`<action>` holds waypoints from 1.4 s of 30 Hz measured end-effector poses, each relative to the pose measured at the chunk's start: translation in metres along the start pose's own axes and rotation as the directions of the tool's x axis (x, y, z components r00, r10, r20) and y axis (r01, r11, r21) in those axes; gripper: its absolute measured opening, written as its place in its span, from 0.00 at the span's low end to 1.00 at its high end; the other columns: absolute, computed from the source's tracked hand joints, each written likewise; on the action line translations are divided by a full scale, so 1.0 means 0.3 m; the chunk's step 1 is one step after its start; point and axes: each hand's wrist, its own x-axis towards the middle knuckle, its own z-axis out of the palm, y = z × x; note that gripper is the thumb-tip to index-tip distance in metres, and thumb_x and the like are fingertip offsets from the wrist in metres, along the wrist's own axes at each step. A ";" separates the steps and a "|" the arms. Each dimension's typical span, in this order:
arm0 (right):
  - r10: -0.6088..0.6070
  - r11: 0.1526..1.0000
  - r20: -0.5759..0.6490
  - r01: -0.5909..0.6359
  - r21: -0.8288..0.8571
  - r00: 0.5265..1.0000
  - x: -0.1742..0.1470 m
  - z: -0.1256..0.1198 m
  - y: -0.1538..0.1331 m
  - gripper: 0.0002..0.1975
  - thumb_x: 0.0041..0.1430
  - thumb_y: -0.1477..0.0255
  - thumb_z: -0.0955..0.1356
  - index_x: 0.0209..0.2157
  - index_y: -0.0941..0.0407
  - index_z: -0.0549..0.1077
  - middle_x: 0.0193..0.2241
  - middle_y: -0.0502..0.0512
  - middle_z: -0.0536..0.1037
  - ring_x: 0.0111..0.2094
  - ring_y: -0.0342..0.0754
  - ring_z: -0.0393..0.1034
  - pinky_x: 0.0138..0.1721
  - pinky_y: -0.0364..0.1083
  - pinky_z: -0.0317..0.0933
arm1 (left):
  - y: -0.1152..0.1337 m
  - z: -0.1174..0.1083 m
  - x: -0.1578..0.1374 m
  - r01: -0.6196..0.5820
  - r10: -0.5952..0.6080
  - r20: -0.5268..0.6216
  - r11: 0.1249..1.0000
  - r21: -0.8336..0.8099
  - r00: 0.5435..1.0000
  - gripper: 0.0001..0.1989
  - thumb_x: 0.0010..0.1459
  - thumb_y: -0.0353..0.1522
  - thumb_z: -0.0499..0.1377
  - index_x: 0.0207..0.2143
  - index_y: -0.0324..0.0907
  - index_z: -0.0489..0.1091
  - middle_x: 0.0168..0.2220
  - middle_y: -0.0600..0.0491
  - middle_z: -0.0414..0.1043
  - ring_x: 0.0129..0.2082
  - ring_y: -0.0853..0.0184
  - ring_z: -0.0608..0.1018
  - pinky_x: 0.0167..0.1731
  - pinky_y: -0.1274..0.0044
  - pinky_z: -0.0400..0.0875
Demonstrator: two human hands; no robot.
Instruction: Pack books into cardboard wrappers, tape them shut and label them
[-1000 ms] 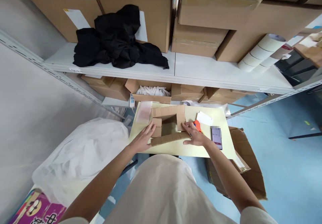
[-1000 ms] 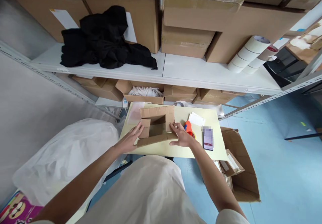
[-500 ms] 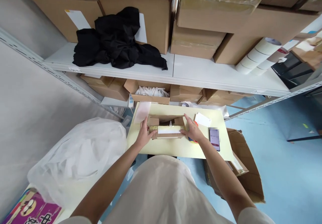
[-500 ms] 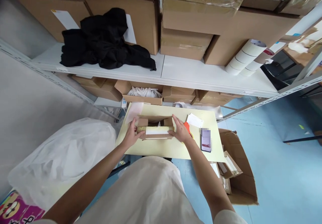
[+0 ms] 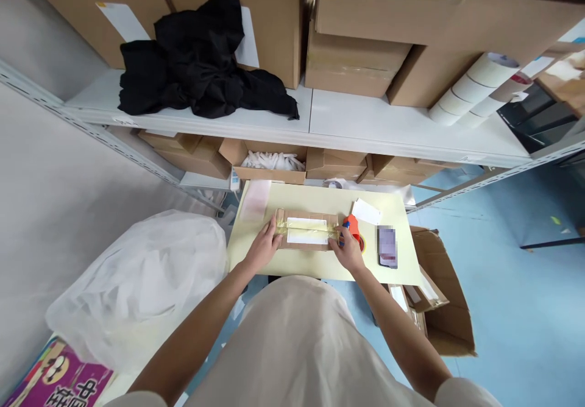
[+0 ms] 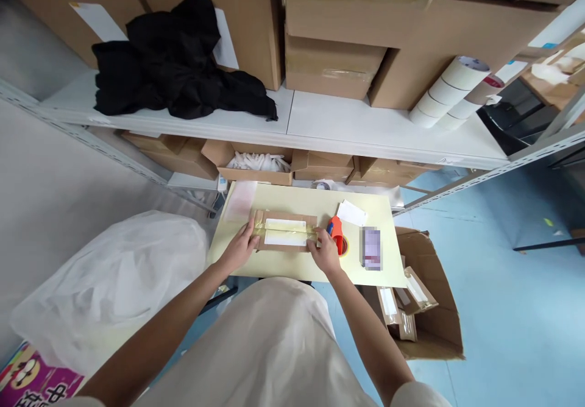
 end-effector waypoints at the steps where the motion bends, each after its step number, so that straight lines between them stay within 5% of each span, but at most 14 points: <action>1: -0.007 1.000 -0.017 0.006 -0.024 1.000 0.000 0.003 -0.002 0.18 0.58 0.66 0.63 0.50 0.54 0.64 0.48 0.58 0.73 0.42 0.50 0.73 0.43 0.49 0.67 | 0.007 0.001 0.004 -0.005 0.005 -0.010 0.999 0.034 1.000 0.33 0.63 0.38 0.46 0.67 0.38 0.39 0.66 0.39 0.47 0.66 0.56 0.53 0.61 0.61 0.54; 9: 0.056 0.985 -0.001 -0.056 -0.161 0.998 0.036 0.003 0.011 0.19 0.60 0.67 0.61 0.52 0.56 0.64 0.34 0.53 0.78 0.35 0.49 0.75 0.38 0.46 0.66 | 0.049 0.034 0.042 -0.087 0.086 0.043 0.996 0.020 0.995 0.34 0.64 0.38 0.45 0.67 0.39 0.31 0.68 0.41 0.36 0.67 0.57 0.46 0.63 0.63 0.51; 19: 0.109 0.984 0.061 -0.099 -0.149 0.992 0.041 0.052 0.022 0.19 0.59 0.69 0.64 0.53 0.54 0.66 0.43 0.55 0.78 0.41 0.48 0.75 0.42 0.45 0.65 | -0.074 0.113 -0.022 0.039 -0.038 0.106 0.999 -0.008 0.994 0.36 0.64 0.40 0.42 0.67 0.35 0.29 0.68 0.37 0.34 0.67 0.58 0.45 0.62 0.64 0.51; 22: 0.129 0.978 0.055 -0.119 -0.169 0.990 0.030 0.049 0.029 0.18 0.59 0.69 0.64 0.51 0.54 0.67 0.42 0.55 0.78 0.38 0.48 0.75 0.42 0.46 0.65 | -0.030 0.099 -0.022 0.024 -0.032 0.067 0.993 0.119 0.997 0.34 0.64 0.41 0.44 0.67 0.37 0.36 0.68 0.38 0.33 0.68 0.55 0.43 0.61 0.60 0.51; 26: 0.107 0.983 0.012 -0.104 -0.150 0.994 0.007 0.063 0.041 0.18 0.59 0.69 0.63 0.51 0.56 0.67 0.44 0.57 0.78 0.39 0.49 0.74 0.42 0.47 0.65 | 0.046 0.093 -0.020 -0.118 0.089 0.100 0.934 0.337 0.991 0.27 0.64 0.37 0.46 0.64 0.43 0.52 0.67 0.43 0.44 0.68 0.53 0.43 0.62 0.53 0.37; 29: 0.094 0.991 0.010 -0.092 -0.092 0.996 0.001 0.068 0.050 0.19 0.59 0.67 0.63 0.51 0.56 0.67 0.45 0.58 0.77 0.38 0.49 0.74 0.41 0.47 0.65 | 0.074 0.107 -0.017 -0.202 0.132 0.208 0.907 0.370 0.969 0.30 0.62 0.40 0.50 0.65 0.42 0.51 0.67 0.43 0.46 0.67 0.53 0.47 0.62 0.53 0.34; 33: 0.169 0.986 -0.057 -0.169 -0.003 0.984 0.011 0.039 0.106 0.21 0.62 0.62 0.58 0.52 0.57 0.66 0.47 0.60 0.75 0.42 0.50 0.72 0.41 0.47 0.65 | 0.059 0.122 0.002 -0.156 0.080 0.210 0.915 0.372 0.974 0.32 0.61 0.41 0.51 0.65 0.42 0.50 0.67 0.43 0.46 0.67 0.52 0.48 0.63 0.54 0.36; 37: 0.392 0.882 -0.083 -0.400 -0.248 0.916 0.060 0.024 0.192 0.22 0.63 0.62 0.56 0.47 0.62 0.68 0.44 0.67 0.75 0.45 0.55 0.70 0.42 0.50 0.63 | 0.035 0.126 0.015 -0.165 0.082 0.233 0.917 0.364 0.969 0.32 0.61 0.41 0.52 0.65 0.40 0.51 0.66 0.42 0.47 0.67 0.53 0.48 0.63 0.57 0.38; 42: 0.470 0.781 0.049 -0.390 -0.488 0.881 0.136 0.065 0.218 0.21 0.60 0.61 0.60 0.44 0.64 0.69 0.38 0.70 0.75 0.40 0.58 0.72 0.37 0.50 0.63 | 0.035 0.132 0.004 -0.167 0.087 0.234 0.923 0.347 0.968 0.33 0.60 0.41 0.54 0.64 0.40 0.52 0.67 0.43 0.46 0.67 0.53 0.47 0.64 0.58 0.37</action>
